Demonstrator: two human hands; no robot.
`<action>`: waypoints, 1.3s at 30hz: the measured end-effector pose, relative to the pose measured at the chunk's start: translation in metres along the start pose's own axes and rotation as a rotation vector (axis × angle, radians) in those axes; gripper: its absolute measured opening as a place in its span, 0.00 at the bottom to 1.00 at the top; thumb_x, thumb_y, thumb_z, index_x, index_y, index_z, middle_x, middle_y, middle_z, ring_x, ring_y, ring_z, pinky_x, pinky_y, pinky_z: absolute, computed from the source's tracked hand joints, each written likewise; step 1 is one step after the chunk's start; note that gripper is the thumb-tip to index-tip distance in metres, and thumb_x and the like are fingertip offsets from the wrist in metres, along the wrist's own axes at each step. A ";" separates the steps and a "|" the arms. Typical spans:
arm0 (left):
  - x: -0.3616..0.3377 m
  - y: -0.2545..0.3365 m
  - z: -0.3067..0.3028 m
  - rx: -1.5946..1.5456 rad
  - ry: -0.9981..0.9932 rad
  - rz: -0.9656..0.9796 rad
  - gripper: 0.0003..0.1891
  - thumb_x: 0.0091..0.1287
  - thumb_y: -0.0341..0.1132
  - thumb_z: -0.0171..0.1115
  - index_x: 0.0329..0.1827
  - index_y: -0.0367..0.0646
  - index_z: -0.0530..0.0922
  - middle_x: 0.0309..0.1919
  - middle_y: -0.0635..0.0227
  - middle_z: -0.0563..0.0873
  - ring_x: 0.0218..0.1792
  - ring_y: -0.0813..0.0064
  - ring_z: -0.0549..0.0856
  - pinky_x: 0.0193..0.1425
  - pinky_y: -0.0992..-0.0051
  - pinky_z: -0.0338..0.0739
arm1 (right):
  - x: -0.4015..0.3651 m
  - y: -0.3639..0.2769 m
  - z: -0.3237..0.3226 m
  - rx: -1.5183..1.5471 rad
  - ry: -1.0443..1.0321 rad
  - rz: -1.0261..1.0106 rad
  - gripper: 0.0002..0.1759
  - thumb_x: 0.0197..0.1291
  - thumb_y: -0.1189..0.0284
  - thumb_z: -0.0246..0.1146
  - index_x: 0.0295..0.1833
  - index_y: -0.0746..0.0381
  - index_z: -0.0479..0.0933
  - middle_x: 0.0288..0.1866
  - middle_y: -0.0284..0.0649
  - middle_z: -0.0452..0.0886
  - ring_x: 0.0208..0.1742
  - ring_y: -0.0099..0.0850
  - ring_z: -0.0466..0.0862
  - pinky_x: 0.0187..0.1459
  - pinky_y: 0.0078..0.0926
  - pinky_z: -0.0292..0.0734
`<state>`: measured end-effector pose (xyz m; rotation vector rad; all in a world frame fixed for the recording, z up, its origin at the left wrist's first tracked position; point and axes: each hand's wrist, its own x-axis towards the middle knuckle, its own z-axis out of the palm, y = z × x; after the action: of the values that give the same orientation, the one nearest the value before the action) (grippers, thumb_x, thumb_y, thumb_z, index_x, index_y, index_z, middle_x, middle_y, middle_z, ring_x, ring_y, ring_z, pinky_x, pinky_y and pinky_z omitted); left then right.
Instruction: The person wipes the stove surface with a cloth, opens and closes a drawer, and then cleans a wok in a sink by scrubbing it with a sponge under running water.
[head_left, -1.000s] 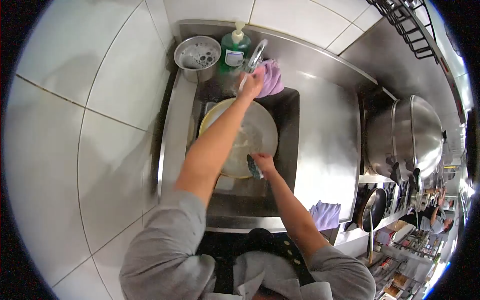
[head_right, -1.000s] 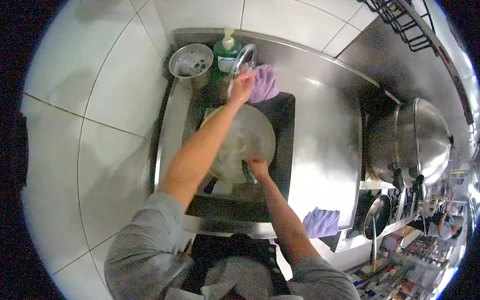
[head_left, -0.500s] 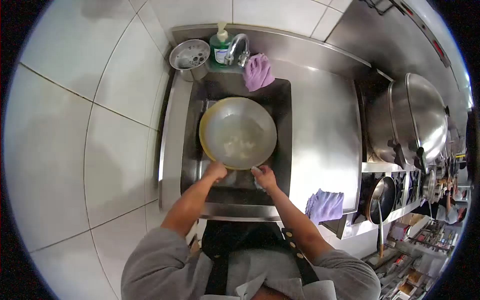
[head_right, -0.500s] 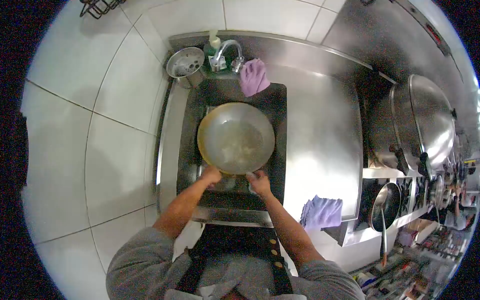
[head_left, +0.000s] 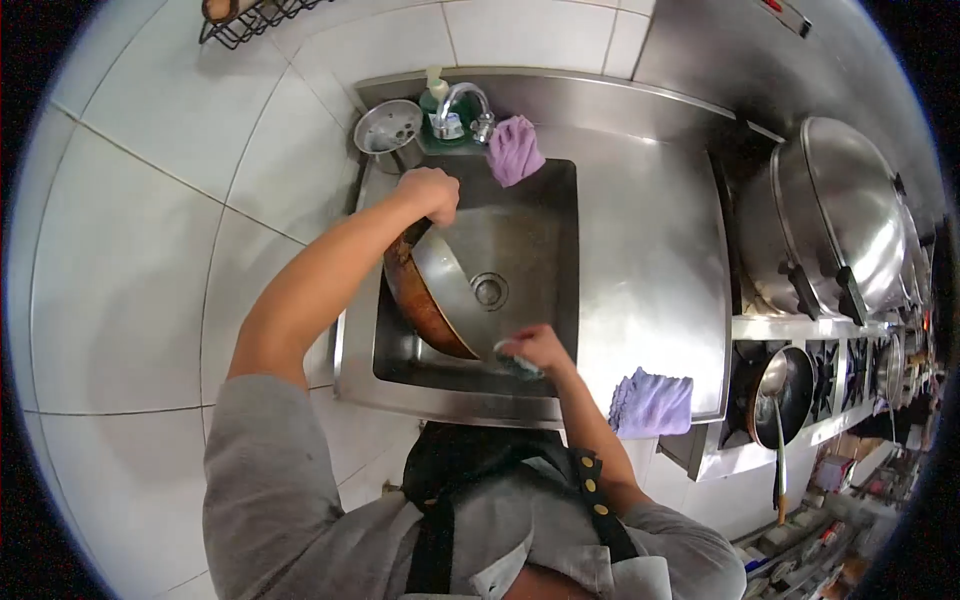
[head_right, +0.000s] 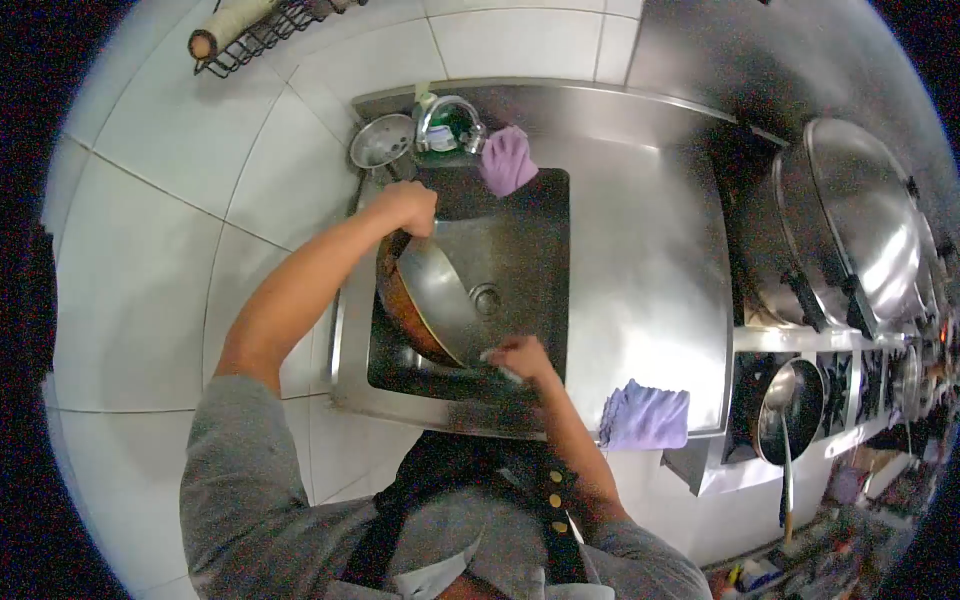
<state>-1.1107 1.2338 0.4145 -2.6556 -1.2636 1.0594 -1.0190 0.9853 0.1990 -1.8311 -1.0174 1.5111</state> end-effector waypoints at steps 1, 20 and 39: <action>-0.007 -0.007 0.000 -0.053 0.027 -0.022 0.17 0.48 0.33 0.58 0.43 0.41 0.80 0.44 0.57 0.82 0.46 0.59 0.81 0.47 0.65 0.77 | -0.006 -0.038 -0.014 0.039 0.095 -0.126 0.19 0.41 0.63 0.69 0.32 0.68 0.81 0.28 0.44 0.82 0.30 0.26 0.78 0.38 0.26 0.73; 0.033 0.032 0.335 -1.278 0.359 -0.369 0.27 0.61 0.49 0.53 0.54 0.35 0.70 0.43 0.43 0.78 0.47 0.49 0.77 0.51 0.59 0.71 | 0.260 -0.183 0.029 0.958 -0.533 -0.038 0.22 0.51 0.64 0.60 0.52 0.59 0.70 0.36 0.42 0.81 0.39 0.38 0.81 0.28 0.30 0.73; 0.155 0.005 0.159 -3.145 0.065 0.469 0.20 0.59 0.48 0.54 0.49 0.45 0.72 0.42 0.63 0.79 0.40 0.63 0.79 0.41 0.61 0.73 | 0.267 -0.195 0.021 -0.650 0.345 -0.465 0.22 0.57 0.58 0.50 0.50 0.62 0.73 0.43 0.52 0.78 0.45 0.44 0.79 0.45 0.37 0.74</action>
<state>-1.1308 1.2958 0.2025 0.1201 0.4201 0.8797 -1.0581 1.3145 0.2015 -1.9680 -1.7313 0.5916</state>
